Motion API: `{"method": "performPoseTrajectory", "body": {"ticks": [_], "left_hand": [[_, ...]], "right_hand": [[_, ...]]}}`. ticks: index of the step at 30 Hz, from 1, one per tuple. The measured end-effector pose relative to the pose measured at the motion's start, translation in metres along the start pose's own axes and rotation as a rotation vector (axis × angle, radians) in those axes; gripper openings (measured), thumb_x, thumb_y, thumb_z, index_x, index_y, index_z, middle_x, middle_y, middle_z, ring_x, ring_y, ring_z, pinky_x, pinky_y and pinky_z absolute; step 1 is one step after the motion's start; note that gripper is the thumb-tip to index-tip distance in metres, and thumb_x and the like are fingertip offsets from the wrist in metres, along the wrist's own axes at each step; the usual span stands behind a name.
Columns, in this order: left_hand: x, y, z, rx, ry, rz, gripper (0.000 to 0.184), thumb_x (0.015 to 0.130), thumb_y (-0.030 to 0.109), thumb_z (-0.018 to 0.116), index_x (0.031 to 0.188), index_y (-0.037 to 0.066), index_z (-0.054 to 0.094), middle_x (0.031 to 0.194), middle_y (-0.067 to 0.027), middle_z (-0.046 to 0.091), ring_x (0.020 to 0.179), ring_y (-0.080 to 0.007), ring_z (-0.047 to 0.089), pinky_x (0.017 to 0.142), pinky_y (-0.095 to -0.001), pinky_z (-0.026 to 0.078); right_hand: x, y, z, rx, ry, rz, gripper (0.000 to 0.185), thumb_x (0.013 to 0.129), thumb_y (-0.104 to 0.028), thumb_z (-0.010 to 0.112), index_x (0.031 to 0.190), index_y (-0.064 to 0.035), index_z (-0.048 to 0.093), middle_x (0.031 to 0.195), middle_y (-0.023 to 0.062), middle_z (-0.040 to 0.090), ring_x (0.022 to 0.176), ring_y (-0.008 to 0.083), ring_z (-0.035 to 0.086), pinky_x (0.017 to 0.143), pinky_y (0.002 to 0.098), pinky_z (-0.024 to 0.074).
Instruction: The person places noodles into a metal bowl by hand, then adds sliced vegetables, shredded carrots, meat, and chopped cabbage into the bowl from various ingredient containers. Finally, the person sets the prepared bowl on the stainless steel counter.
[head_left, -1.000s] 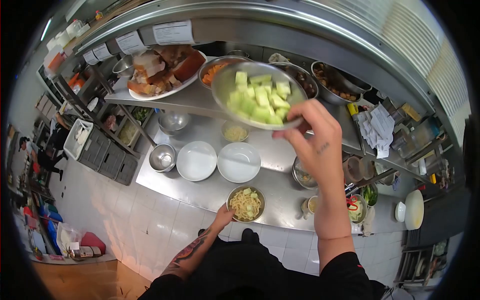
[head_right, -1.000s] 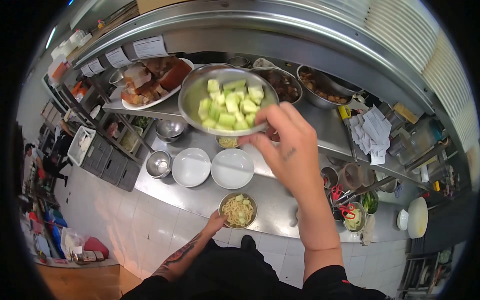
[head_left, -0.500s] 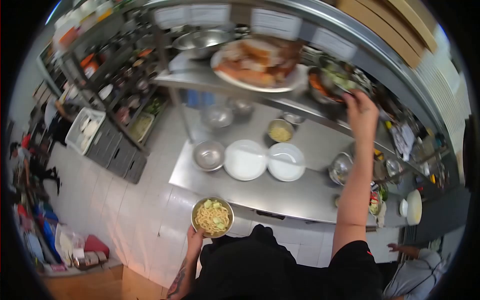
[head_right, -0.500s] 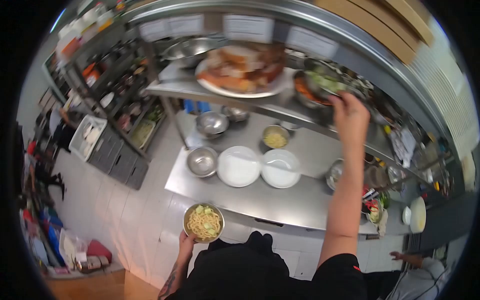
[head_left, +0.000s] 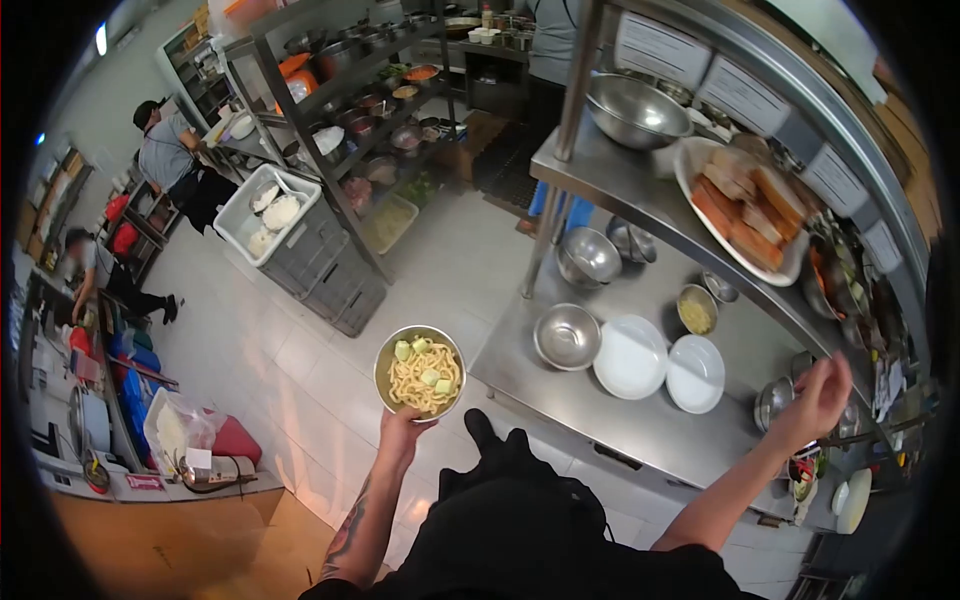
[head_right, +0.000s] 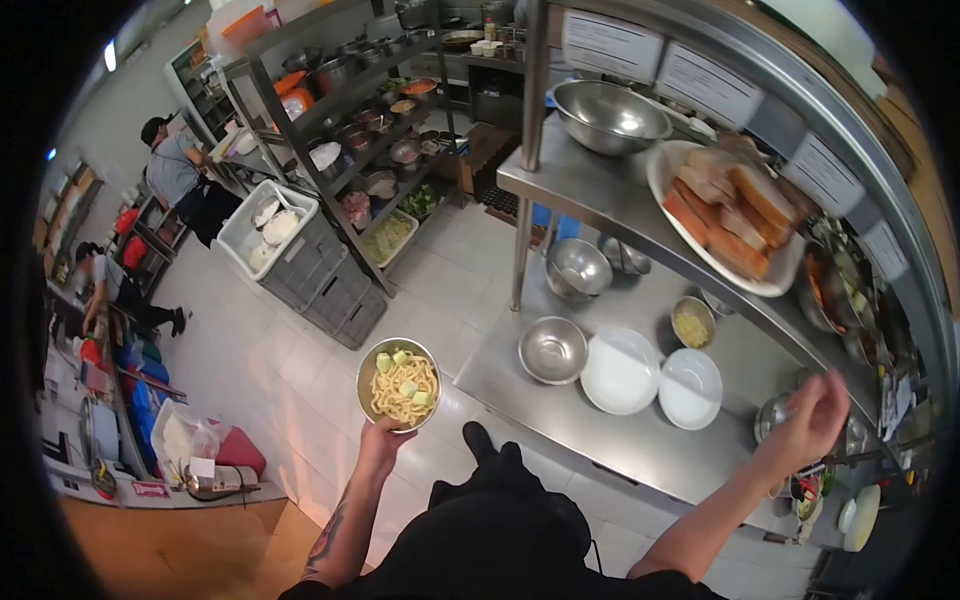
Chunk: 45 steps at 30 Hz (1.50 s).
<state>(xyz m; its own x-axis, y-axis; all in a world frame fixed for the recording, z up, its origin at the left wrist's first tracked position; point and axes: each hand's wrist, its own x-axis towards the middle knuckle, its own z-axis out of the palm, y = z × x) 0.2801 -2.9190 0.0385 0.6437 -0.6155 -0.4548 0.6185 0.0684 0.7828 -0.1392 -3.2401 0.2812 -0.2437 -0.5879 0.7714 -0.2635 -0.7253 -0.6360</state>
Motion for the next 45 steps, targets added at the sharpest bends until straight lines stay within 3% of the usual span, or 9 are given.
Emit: {"method": "performPoseTrajectory", "body": {"ticks": [8, 13, 19, 26, 28, 29, 31, 37, 45], "left_hand": [[0.092, 0.035, -0.030, -0.058, 0.037, -0.156, 0.053, 0.082, -0.001, 0.048, 0.134, 0.000, 0.041, 0.122, -0.0151, 0.060, 0.102, -0.0271, 0.065, 0.082, -0.0428, 0.058], [0.128, 0.092, -0.052, -0.003, 0.106, 0.015, 0.051, 0.086, 0.002, 0.050, 0.136, 0.002, 0.041, 0.124, -0.0138, 0.060, 0.100, -0.0249, 0.067, 0.079, -0.0396, 0.058], [0.203, 0.142, -0.095, 0.098, 0.105, 0.083, 0.056, 0.084, 0.003, 0.054, 0.139, 0.002, 0.040, 0.125, -0.0141, 0.059, 0.104, -0.0240, 0.065, 0.078, -0.0363, 0.059], [0.312, 0.209, -0.140, 0.350, -0.201, 0.010, 0.054, 0.091, 0.016, 0.060, 0.140, 0.000, 0.043, 0.130, -0.0145, 0.056, 0.112, -0.0232, 0.061, 0.091, -0.0377, 0.053], [0.344, 0.239, -0.134, 0.965, -0.123, 0.626, 0.052, 0.091, 0.019, 0.061, 0.137, -0.002, 0.045, 0.127, -0.0215, 0.056, 0.116, -0.0308, 0.056, 0.098, -0.0435, 0.044], [0.356, 0.256, -0.124, 0.967, -0.150, 0.625, 0.052, 0.091, 0.019, 0.061, 0.137, -0.002, 0.045, 0.127, -0.0215, 0.056, 0.116, -0.0308, 0.056, 0.098, -0.0435, 0.044], [0.371, 0.293, -0.095, 1.302, -0.247, 1.034, 0.059, 0.091, 0.028, 0.063, 0.138, -0.001, 0.044, 0.138, -0.0254, 0.046, 0.132, -0.0387, 0.042, 0.110, -0.0541, 0.029], [0.400, 0.277, -0.038, 1.683, -0.860, 0.956, 0.076, 0.093, 0.051, 0.052, 0.149, 0.003, 0.033, 0.159, -0.0162, 0.025, 0.149, -0.0370, 0.013, 0.118, -0.0577, 0.008], [0.482, 0.241, 0.024, 1.767, -1.155, 0.855, 0.071, 0.096, 0.051, 0.049, 0.154, 0.014, 0.028, 0.163, -0.0169, 0.012, 0.149, -0.0412, 0.011, 0.115, -0.0640, 0.008]], "right_hand": [[-0.217, -0.006, 0.223, 0.573, -1.158, 0.900, 0.023, 0.086, 0.007, 0.062, 0.108, 0.0000, 0.065, 0.085, 0.0043, 0.060, 0.072, 0.0115, 0.064, 0.066, 0.0258, 0.0546], [-0.282, -0.035, 0.368, 0.353, -1.737, 0.708, 0.013, 0.095, -0.009, 0.059, 0.100, -0.0011, 0.068, 0.088, 0.0063, 0.063, 0.066, 0.0104, 0.063, 0.057, 0.0238, 0.0507], [-0.359, -0.033, 0.506, 0.602, -1.337, 1.065, 0.024, 0.098, -0.020, 0.059, 0.111, 0.0001, 0.060, 0.092, 0.0085, 0.065, 0.061, 0.0119, 0.062, 0.052, 0.0254, 0.0503], [-0.391, -0.044, 0.576, 0.515, -1.258, 1.297, 0.018, 0.094, -0.015, 0.062, 0.092, -0.0022, 0.049, 0.082, 0.0116, 0.063, 0.059, 0.0182, 0.066, 0.051, 0.0302, 0.0572], [-0.396, -0.053, 0.586, 0.486, -1.172, 1.354, 0.019, 0.094, -0.014, 0.063, 0.090, -0.0030, 0.048, 0.080, 0.0125, 0.063, 0.058, 0.0191, 0.066, 0.051, 0.0304, 0.0575], [-0.398, -0.058, 0.591, 0.491, -1.080, 1.380, 0.018, 0.093, -0.012, 0.062, 0.089, -0.0027, 0.047, 0.077, 0.0127, 0.063, 0.057, 0.0202, 0.066, 0.050, 0.0308, 0.0575], [-0.400, -0.064, 0.600, 0.499, -0.956, 1.396, 0.017, 0.092, -0.011, 0.062, 0.088, -0.0023, 0.047, 0.075, 0.0128, 0.063, 0.056, 0.0212, 0.066, 0.050, 0.0311, 0.0575], [-0.403, -0.056, 0.623, 0.420, -0.719, 1.366, 0.012, 0.089, -0.003, 0.057, 0.085, -0.0022, 0.046, 0.076, 0.0128, 0.062, 0.056, 0.0211, 0.065, 0.048, 0.0315, 0.0573], [-0.390, 0.022, 0.637, 0.337, -0.578, 1.399, 0.009, 0.088, -0.002, 0.055, 0.096, -0.0011, 0.051, 0.081, 0.0105, 0.062, 0.058, 0.0182, 0.063, 0.048, 0.0300, 0.0556]]}}
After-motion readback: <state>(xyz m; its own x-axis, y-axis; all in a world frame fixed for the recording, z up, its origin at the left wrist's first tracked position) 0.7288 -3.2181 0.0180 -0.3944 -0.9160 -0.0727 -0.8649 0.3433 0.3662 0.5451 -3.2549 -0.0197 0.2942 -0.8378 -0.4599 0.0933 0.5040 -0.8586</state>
